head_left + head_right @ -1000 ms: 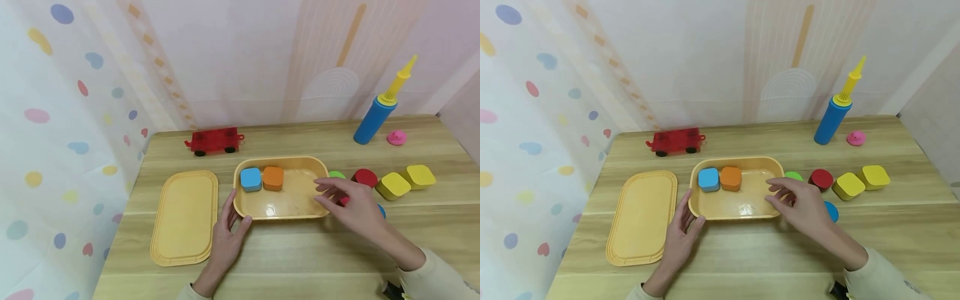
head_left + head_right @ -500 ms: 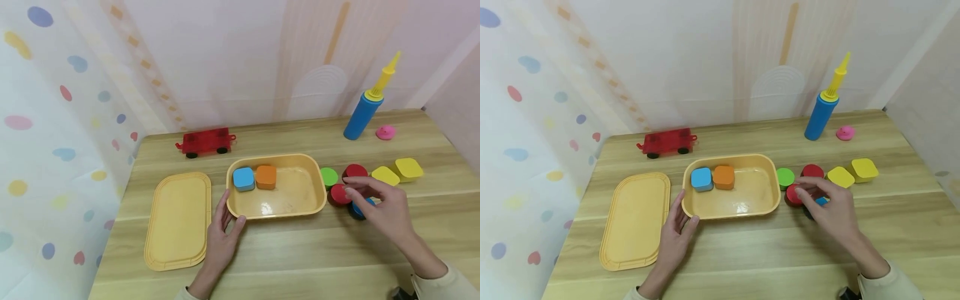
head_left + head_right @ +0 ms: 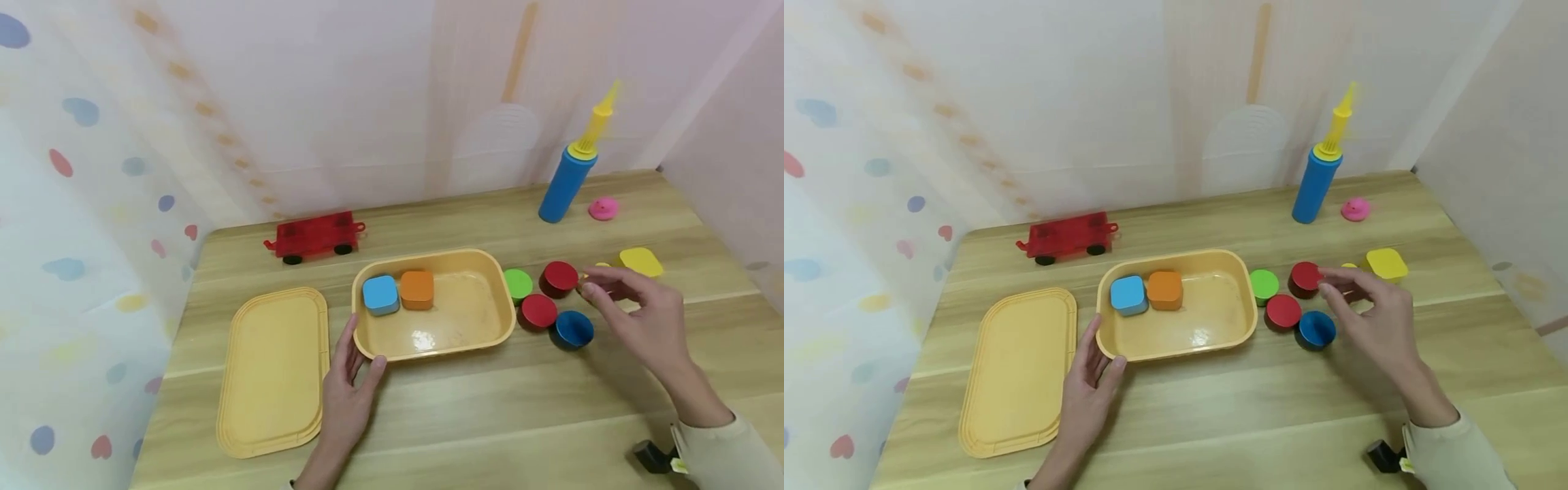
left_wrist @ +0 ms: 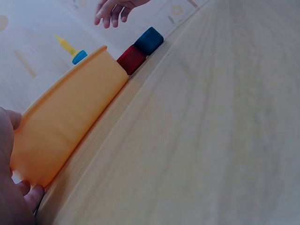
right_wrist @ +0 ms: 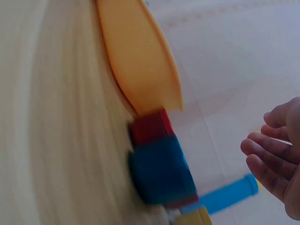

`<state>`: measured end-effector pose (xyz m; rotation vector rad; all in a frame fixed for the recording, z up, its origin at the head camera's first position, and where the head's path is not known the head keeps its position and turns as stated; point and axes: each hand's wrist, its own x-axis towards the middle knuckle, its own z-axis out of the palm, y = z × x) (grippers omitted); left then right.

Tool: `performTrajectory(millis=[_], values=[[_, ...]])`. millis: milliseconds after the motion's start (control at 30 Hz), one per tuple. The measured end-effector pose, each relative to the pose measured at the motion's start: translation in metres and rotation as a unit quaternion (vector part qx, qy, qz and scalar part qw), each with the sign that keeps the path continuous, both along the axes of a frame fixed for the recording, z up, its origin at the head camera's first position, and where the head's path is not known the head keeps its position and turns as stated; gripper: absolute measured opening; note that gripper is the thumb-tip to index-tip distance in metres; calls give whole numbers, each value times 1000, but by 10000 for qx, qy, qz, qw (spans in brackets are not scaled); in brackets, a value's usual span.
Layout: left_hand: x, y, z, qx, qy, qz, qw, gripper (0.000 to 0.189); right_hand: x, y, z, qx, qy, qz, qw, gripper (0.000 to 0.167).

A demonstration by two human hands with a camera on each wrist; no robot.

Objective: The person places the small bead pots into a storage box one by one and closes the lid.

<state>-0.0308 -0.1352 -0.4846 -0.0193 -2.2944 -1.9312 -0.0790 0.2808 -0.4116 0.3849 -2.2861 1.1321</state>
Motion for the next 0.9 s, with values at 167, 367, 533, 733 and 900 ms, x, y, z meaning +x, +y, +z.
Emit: performTrajectory(millis=[167, 367, 533, 733, 900], values=[[0, -5, -1, 23, -52, 45, 10000, 81, -10, 19, 1, -206, 80, -384, 9990, 30], [-4, -2, -4, 65, -108, -16, 9999, 80, -10, 49, 0, 292, -9, -783, 9965, 29], [-6, 5, -8, 90, -110, -35, 9999, 80, -8, 69, -5, 836, -275, -1155, 9894, 30], [-8, 6, -9, 45, -123, -52, 9999, 78, -9, 88, -4, 961, -67, -1721, 9804, 26], [-6, 3, -7, -48, -178, 43, 9998, 77, -7, 95, 1, 359, -307, -2139, 9757, 19]])
